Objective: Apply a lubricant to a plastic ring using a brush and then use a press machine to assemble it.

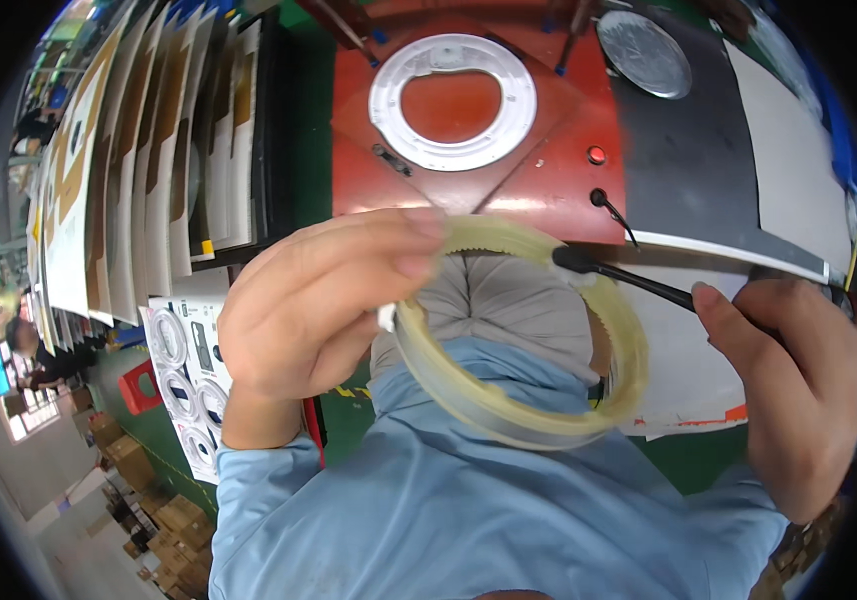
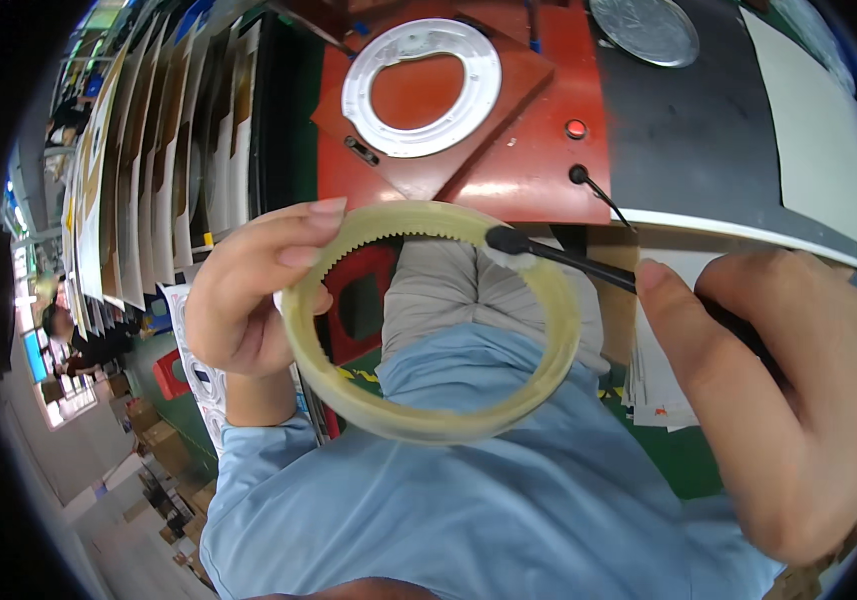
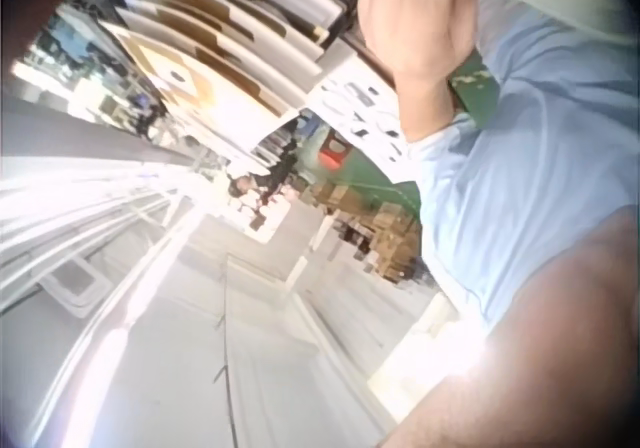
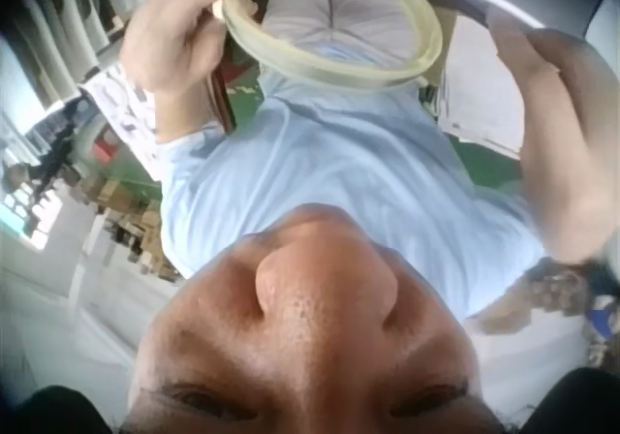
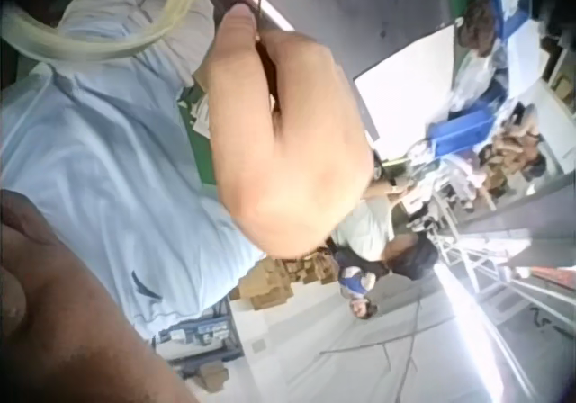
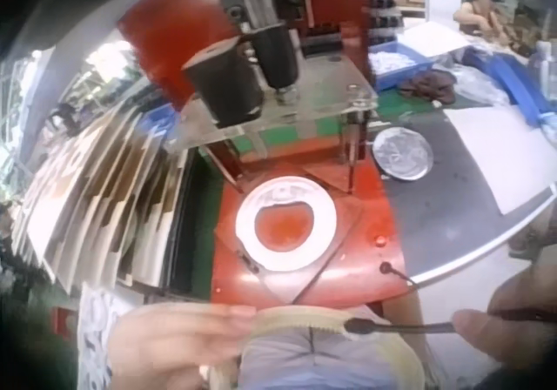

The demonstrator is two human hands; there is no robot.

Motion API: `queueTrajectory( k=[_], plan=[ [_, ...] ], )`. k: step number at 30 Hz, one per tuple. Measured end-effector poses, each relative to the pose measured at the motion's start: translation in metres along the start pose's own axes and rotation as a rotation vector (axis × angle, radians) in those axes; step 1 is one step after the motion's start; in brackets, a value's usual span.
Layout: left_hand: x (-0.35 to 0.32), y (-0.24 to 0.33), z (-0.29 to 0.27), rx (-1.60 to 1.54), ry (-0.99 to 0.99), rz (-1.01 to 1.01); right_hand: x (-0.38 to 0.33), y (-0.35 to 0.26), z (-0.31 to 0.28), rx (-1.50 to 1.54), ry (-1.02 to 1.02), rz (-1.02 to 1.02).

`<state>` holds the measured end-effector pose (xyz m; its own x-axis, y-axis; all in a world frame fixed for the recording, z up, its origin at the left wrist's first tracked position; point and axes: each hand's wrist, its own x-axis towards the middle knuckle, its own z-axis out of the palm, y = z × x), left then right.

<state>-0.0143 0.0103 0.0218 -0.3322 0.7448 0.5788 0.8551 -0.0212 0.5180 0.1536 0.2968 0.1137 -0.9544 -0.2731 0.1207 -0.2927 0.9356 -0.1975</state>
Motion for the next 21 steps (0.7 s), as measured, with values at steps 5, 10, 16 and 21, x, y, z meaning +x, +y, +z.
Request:
queueTrajectory(
  k=[5,10,16,21],
  plan=[
    [0.027,0.014,0.015,0.087,-0.195,0.262,0.018,0.012,-0.026,0.084,-0.367,-0.041],
    [0.034,0.023,0.032,0.136,-0.252,0.476,0.031,0.054,-0.033,0.360,-0.700,-0.096],
    [0.016,0.020,0.011,0.164,-0.312,0.423,-0.007,0.118,0.050,1.194,-0.416,0.111],
    [-0.008,-0.001,-0.010,0.129,-0.127,0.082,-0.031,0.150,0.129,0.955,0.562,0.788]
  ],
)
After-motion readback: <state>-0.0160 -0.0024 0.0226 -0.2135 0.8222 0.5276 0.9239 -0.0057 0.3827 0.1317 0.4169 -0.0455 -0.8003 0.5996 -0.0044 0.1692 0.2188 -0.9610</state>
